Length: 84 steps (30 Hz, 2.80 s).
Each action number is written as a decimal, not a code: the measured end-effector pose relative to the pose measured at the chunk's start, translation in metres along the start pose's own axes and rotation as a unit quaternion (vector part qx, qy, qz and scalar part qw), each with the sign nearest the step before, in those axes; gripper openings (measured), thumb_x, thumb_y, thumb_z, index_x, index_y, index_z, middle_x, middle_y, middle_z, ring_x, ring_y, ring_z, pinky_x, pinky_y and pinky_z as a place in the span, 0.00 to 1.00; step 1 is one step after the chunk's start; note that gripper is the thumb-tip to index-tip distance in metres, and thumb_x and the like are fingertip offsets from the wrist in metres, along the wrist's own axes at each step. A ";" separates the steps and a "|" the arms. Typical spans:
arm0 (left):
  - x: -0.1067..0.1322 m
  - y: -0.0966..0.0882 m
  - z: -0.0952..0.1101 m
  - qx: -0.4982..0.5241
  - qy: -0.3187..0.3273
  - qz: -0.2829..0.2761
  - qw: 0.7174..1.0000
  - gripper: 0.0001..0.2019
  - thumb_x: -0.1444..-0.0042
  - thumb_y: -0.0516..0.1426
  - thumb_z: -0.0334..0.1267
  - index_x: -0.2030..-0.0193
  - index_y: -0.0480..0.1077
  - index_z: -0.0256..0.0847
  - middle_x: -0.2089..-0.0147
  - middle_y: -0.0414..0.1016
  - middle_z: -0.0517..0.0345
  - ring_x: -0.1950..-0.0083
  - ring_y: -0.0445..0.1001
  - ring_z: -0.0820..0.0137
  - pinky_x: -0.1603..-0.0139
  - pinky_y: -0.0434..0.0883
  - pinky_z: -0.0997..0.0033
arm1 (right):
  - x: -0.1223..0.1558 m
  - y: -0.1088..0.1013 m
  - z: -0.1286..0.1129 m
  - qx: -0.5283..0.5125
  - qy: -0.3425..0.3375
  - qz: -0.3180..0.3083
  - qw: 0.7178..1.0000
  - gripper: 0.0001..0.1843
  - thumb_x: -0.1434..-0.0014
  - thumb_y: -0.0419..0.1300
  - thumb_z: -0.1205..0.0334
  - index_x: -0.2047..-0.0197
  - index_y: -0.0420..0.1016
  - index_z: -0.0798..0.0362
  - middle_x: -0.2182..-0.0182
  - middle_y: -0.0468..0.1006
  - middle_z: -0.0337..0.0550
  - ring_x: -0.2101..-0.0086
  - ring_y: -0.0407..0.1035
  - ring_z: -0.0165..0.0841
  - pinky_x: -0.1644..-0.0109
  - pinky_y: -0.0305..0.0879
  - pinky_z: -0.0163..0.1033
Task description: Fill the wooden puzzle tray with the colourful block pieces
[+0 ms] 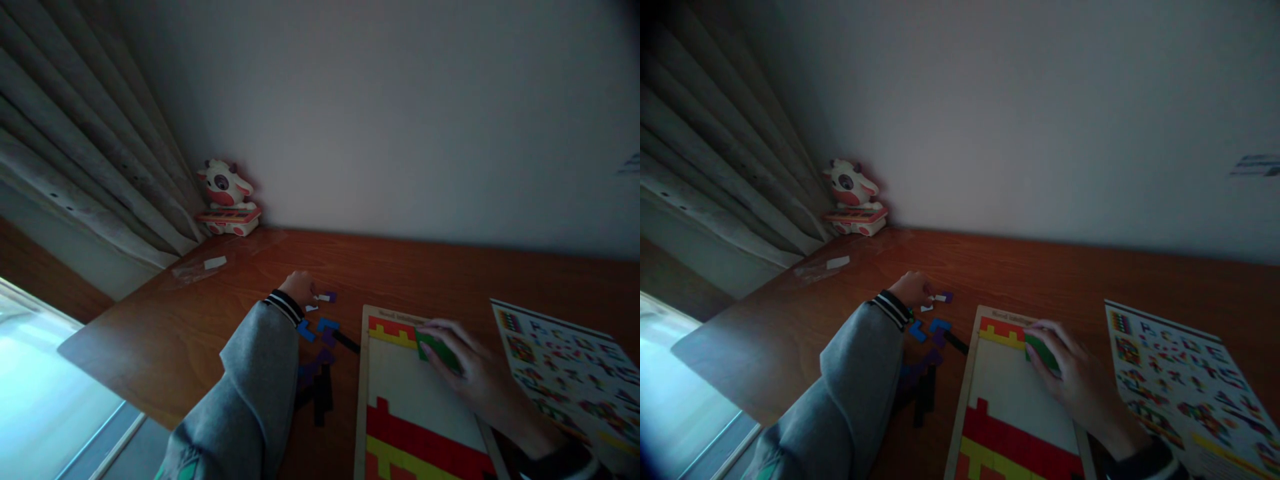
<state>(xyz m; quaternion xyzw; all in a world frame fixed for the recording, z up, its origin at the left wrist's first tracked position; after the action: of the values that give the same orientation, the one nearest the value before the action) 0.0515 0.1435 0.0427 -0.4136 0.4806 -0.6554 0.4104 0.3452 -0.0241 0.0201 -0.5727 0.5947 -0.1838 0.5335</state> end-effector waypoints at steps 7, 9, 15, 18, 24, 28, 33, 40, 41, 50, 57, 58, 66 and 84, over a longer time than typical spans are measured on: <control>0.004 -0.002 -0.002 0.024 0.082 -0.012 0.996 0.09 0.56 0.64 0.34 0.65 0.80 0.41 0.64 0.82 0.59 0.61 0.79 0.68 0.63 0.71 0.78 | -0.001 -0.001 0.000 -0.005 -0.008 0.002 1.000 0.14 0.34 0.53 0.53 0.46 0.68 0.42 0.48 0.71 0.44 0.50 0.71 0.39 0.47 0.72 0.46; 0.004 -0.005 -0.001 0.032 0.105 -0.007 0.994 0.08 0.53 0.63 0.34 0.64 0.79 0.40 0.63 0.82 0.58 0.61 0.79 0.69 0.62 0.71 0.78 | 0.000 0.000 0.001 -0.005 -0.007 -0.003 1.000 0.14 0.34 0.53 0.53 0.46 0.68 0.42 0.48 0.71 0.44 0.50 0.71 0.39 0.47 0.71 0.47; -0.007 0.001 0.017 0.040 0.181 -0.037 0.982 0.08 0.53 0.63 0.30 0.63 0.78 0.39 0.64 0.82 0.60 0.63 0.79 0.72 0.62 0.71 0.81 | 0.001 0.003 0.002 -0.013 -0.003 -0.016 1.000 0.14 0.34 0.53 0.53 0.46 0.68 0.42 0.48 0.71 0.44 0.50 0.71 0.38 0.48 0.72 0.46; -0.012 0.008 0.022 0.032 0.204 -0.051 0.977 0.09 0.54 0.64 0.29 0.63 0.78 0.39 0.63 0.82 0.59 0.62 0.79 0.72 0.61 0.71 0.80 | 0.001 0.003 0.002 -0.012 -0.002 -0.015 1.000 0.14 0.34 0.53 0.53 0.47 0.69 0.43 0.48 0.71 0.44 0.50 0.71 0.38 0.47 0.72 0.47; -0.016 0.012 0.018 0.017 0.214 -0.044 0.976 0.11 0.54 0.64 0.32 0.61 0.78 0.40 0.59 0.81 0.58 0.58 0.78 0.69 0.56 0.71 0.77 | 0.000 0.003 0.001 -0.013 -0.001 -0.016 1.000 0.14 0.34 0.53 0.52 0.47 0.69 0.43 0.48 0.72 0.44 0.50 0.71 0.39 0.46 0.71 0.46; -0.016 0.012 0.015 0.024 0.200 -0.053 0.978 0.12 0.53 0.64 0.31 0.59 0.76 0.40 0.62 0.81 0.60 0.62 0.78 0.72 0.61 0.71 0.79 | 0.000 0.001 -0.001 -0.016 -0.008 -0.009 1.000 0.14 0.35 0.54 0.52 0.47 0.70 0.43 0.49 0.72 0.44 0.51 0.72 0.39 0.48 0.72 0.45; -0.013 0.011 0.018 0.027 0.183 -0.057 0.981 0.09 0.55 0.64 0.29 0.64 0.77 0.40 0.66 0.80 0.60 0.64 0.78 0.71 0.62 0.71 0.77 | -0.001 0.001 0.002 -0.011 0.007 -0.020 1.000 0.15 0.35 0.53 0.52 0.46 0.69 0.43 0.48 0.72 0.44 0.50 0.72 0.39 0.47 0.72 0.46; 0.001 0.004 0.012 0.043 0.167 -0.065 0.983 0.12 0.55 0.64 0.29 0.62 0.77 0.40 0.63 0.81 0.60 0.63 0.79 0.71 0.62 0.71 0.79 | -0.001 -0.001 -0.002 -0.009 -0.002 -0.013 1.000 0.15 0.34 0.53 0.52 0.46 0.70 0.43 0.49 0.73 0.45 0.51 0.73 0.39 0.49 0.72 0.47; 0.004 0.003 0.009 0.045 0.163 -0.064 0.984 0.12 0.55 0.64 0.29 0.61 0.77 0.39 0.63 0.82 0.59 0.63 0.79 0.72 0.62 0.71 0.79 | -0.001 -0.002 -0.003 -0.007 -0.001 -0.012 1.000 0.16 0.35 0.53 0.52 0.46 0.70 0.43 0.49 0.73 0.45 0.52 0.73 0.39 0.49 0.73 0.46; 0.024 -0.008 0.001 0.016 0.135 -0.058 0.989 0.07 0.52 0.63 0.31 0.64 0.79 0.39 0.65 0.82 0.57 0.63 0.79 0.70 0.63 0.71 0.79 | -0.001 0.000 -0.001 -0.013 0.002 -0.017 1.000 0.15 0.35 0.54 0.51 0.47 0.71 0.43 0.49 0.73 0.43 0.52 0.73 0.38 0.49 0.73 0.45; 0.024 -0.002 0.008 -0.014 0.125 -0.071 0.990 0.08 0.53 0.63 0.30 0.64 0.79 0.40 0.64 0.82 0.56 0.62 0.79 0.67 0.61 0.72 0.76 | 0.000 0.003 0.001 -0.016 0.005 -0.027 0.999 0.15 0.35 0.54 0.51 0.47 0.70 0.43 0.48 0.72 0.45 0.50 0.72 0.40 0.47 0.72 0.48; 0.023 -0.002 0.008 -0.018 0.121 -0.068 0.990 0.08 0.53 0.63 0.31 0.64 0.79 0.40 0.63 0.82 0.56 0.61 0.79 0.66 0.61 0.72 0.75 | 0.000 0.002 0.001 -0.016 0.004 -0.026 1.000 0.15 0.35 0.54 0.51 0.47 0.70 0.43 0.48 0.72 0.45 0.50 0.72 0.40 0.47 0.72 0.47; 0.019 0.003 0.006 -0.016 0.107 -0.041 0.993 0.08 0.56 0.64 0.30 0.66 0.79 0.40 0.63 0.82 0.55 0.60 0.79 0.64 0.59 0.72 0.73 | -0.001 -0.001 -0.002 -0.016 -0.001 -0.011 1.000 0.14 0.35 0.54 0.51 0.49 0.72 0.43 0.50 0.74 0.44 0.52 0.73 0.39 0.49 0.73 0.45; 0.006 0.006 0.021 0.021 0.061 0.021 0.998 0.09 0.51 0.63 0.38 0.62 0.80 0.39 0.61 0.82 0.54 0.59 0.79 0.65 0.59 0.73 0.73 | -0.002 -0.012 0.005 0.012 -0.003 0.024 1.000 0.15 0.34 0.53 0.52 0.48 0.71 0.45 0.50 0.73 0.45 0.51 0.72 0.40 0.48 0.71 0.46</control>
<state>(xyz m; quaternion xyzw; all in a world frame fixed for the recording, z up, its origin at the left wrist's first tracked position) 0.0701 0.1307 0.0416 -0.3545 0.4994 -0.6803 0.4026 0.3551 -0.0240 0.0293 -0.5525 0.6046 -0.1764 0.5460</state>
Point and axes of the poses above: each hand's wrist, its own x-axis away from the middle knuckle, its own y-axis out of the palm, z = x × y, the point moved 6 cm from there along -x, towards the middle knuckle
